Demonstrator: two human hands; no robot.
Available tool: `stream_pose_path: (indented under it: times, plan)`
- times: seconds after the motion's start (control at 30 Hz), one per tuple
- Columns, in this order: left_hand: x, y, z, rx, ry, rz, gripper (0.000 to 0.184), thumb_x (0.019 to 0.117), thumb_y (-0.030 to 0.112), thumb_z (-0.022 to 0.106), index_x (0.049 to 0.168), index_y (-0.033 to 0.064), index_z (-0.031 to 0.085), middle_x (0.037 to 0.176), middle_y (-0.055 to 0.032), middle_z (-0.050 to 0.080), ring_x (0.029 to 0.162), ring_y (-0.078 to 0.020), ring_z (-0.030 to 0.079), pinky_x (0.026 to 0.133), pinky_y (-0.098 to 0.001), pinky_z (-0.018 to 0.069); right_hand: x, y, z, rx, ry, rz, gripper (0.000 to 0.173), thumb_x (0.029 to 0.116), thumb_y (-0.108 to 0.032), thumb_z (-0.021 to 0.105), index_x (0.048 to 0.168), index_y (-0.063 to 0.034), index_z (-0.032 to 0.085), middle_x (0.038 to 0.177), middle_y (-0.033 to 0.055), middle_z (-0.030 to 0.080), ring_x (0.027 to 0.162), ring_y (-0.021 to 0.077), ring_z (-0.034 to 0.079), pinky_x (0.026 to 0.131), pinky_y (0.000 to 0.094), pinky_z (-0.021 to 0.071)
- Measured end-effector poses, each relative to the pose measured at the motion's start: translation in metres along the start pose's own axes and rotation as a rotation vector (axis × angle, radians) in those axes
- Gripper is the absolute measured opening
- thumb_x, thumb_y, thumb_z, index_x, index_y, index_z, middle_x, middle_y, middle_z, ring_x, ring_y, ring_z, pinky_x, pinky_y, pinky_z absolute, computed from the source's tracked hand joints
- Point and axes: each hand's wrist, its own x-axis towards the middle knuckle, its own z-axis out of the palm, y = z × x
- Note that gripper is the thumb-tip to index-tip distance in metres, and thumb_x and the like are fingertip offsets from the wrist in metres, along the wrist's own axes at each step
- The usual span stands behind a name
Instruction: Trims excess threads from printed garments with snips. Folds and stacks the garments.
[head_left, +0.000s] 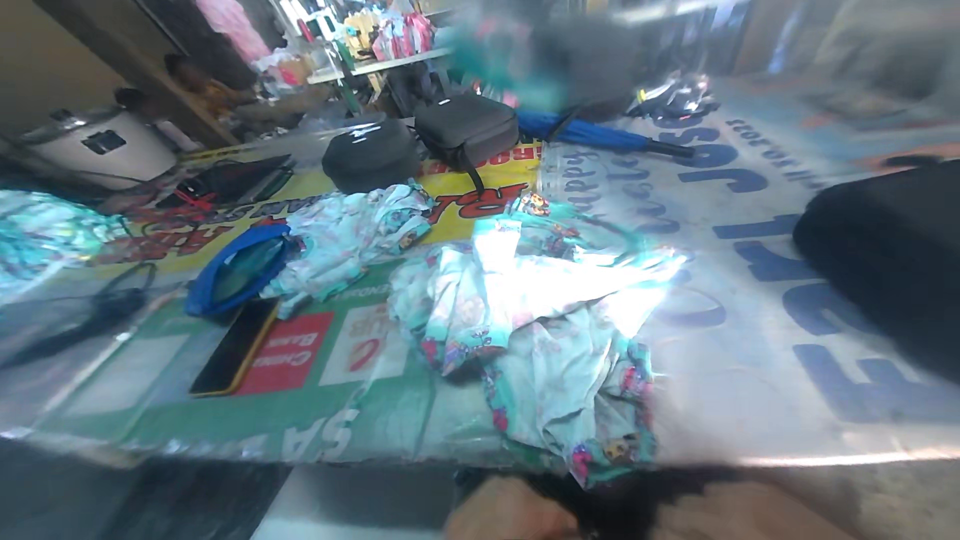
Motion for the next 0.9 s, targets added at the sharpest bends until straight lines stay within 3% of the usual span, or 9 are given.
stream_pose_path:
  times: [0.1, 0.2, 0.3, 0.37, 0.43, 0.6, 0.67, 0.77, 0.9]
  plan:
    - [0.014, -0.001, 0.006, 0.384, 0.112, 0.008, 0.029, 0.0946, 0.038, 0.070, 0.108, 0.0127, 0.067, 0.102, -0.0061, 0.069, 0.102, -0.0148, 0.064, 0.093, -0.0312, 0.0498, -0.001, 0.007, -0.018, 0.239, 0.135, 0.027, 0.026, 0.0948, -0.024, 0.069, 0.112, -0.0042, 0.071, 0.097, 0.0140, 0.072, 0.083, 0.0249, 0.070, 0.067, 0.0433, 0.0563]
    - [0.026, -0.006, 0.032, 0.709, 0.097, -0.006, 0.040, 0.0858, 0.046, 0.071, 0.109, 0.0142, 0.070, 0.103, -0.0071, 0.072, 0.097, -0.0211, 0.067, 0.087, -0.0417, 0.0485, 0.019, 0.018, -0.001, 0.133, 0.371, 0.125, 0.037, 0.0913, -0.035, 0.076, 0.115, -0.0083, 0.068, 0.100, 0.0100, 0.071, 0.078, 0.0166, 0.068, 0.061, 0.0331, 0.0550]
    - [0.032, -0.021, 0.038, 0.717, 0.166, 0.001, 0.019, 0.0895, 0.025, 0.060, 0.101, 0.0134, 0.071, 0.096, -0.0031, 0.073, 0.091, -0.0168, 0.068, 0.083, -0.0361, 0.0500, 0.037, 0.029, 0.024, -0.155, 0.459, 0.143, 0.025, 0.0917, -0.034, 0.069, 0.106, -0.0139, 0.068, 0.091, 0.0047, 0.067, 0.066, 0.0159, 0.067, 0.048, 0.0315, 0.0525]
    - [0.034, -0.023, 0.033, 0.543, 0.227, -0.010, 0.015, 0.0931, 0.017, 0.059, 0.099, 0.0103, 0.071, 0.095, -0.0027, 0.073, 0.092, -0.0118, 0.067, 0.085, -0.0280, 0.0512, 0.041, 0.030, 0.026, -0.217, 0.509, 0.113, 0.012, 0.0934, -0.024, 0.061, 0.097, -0.0148, 0.068, 0.084, 0.0039, 0.064, 0.060, 0.0157, 0.062, 0.043, 0.0306, 0.0473]
    - [0.037, -0.020, 0.027, 0.163, 0.295, -0.044, 0.013, 0.0943, 0.007, 0.061, 0.103, 0.0050, 0.071, 0.099, -0.0026, 0.072, 0.094, -0.0043, 0.067, 0.085, -0.0177, 0.0548, 0.041, 0.023, 0.017, -0.207, 0.552, 0.082, 0.014, 0.0978, -0.022, 0.058, 0.095, -0.0132, 0.069, 0.081, 0.0050, 0.064, 0.062, 0.0167, 0.061, 0.047, 0.0305, 0.0461]
    - [0.052, -0.014, 0.028, -0.775, 0.423, -0.146, 0.015, 0.0955, 0.010, 0.067, 0.107, 0.0126, 0.076, 0.107, 0.0001, 0.073, 0.099, -0.0062, 0.068, 0.087, -0.0219, 0.0563, 0.051, 0.003, 0.004, -0.231, 0.624, 0.029, 0.019, 0.1006, -0.021, 0.059, 0.089, -0.0099, 0.069, 0.072, 0.0068, 0.061, 0.061, 0.0202, 0.057, 0.050, 0.0325, 0.0432]
    - [0.057, -0.012, 0.031, -0.950, 0.471, -0.175, 0.015, 0.0935, 0.008, 0.070, 0.106, 0.0101, 0.077, 0.103, -0.0024, 0.074, 0.096, -0.0072, 0.069, 0.086, -0.0236, 0.0575, 0.056, -0.002, 0.003, -0.233, 0.627, 0.080, 0.018, 0.0982, -0.026, 0.062, 0.093, -0.0091, 0.068, 0.075, 0.0075, 0.065, 0.063, 0.0201, 0.062, 0.051, 0.0330, 0.0468]
    - [0.061, -0.009, 0.034, -1.084, 0.504, -0.208, 0.015, 0.0921, 0.006, 0.071, 0.106, 0.0074, 0.075, 0.101, -0.0048, 0.074, 0.093, -0.0089, 0.071, 0.085, -0.0261, 0.0594, 0.060, -0.008, -0.001, -0.128, 0.661, 0.189, 0.036, 0.0916, -0.037, 0.069, 0.109, -0.0067, 0.064, 0.086, 0.0096, 0.070, 0.070, 0.0165, 0.066, 0.056, 0.0304, 0.0512]
    - [0.062, -0.012, 0.034, -1.086, 0.484, -0.173, 0.012, 0.0941, 0.007, 0.069, 0.105, 0.0088, 0.075, 0.104, -0.0058, 0.073, 0.099, -0.0102, 0.069, 0.089, -0.0263, 0.0570, 0.061, -0.003, -0.003, 0.081, 0.724, 0.136, 0.028, 0.0976, -0.026, 0.067, 0.114, -0.0047, 0.059, 0.096, 0.0109, 0.068, 0.085, 0.0099, 0.065, 0.071, 0.0206, 0.0529]
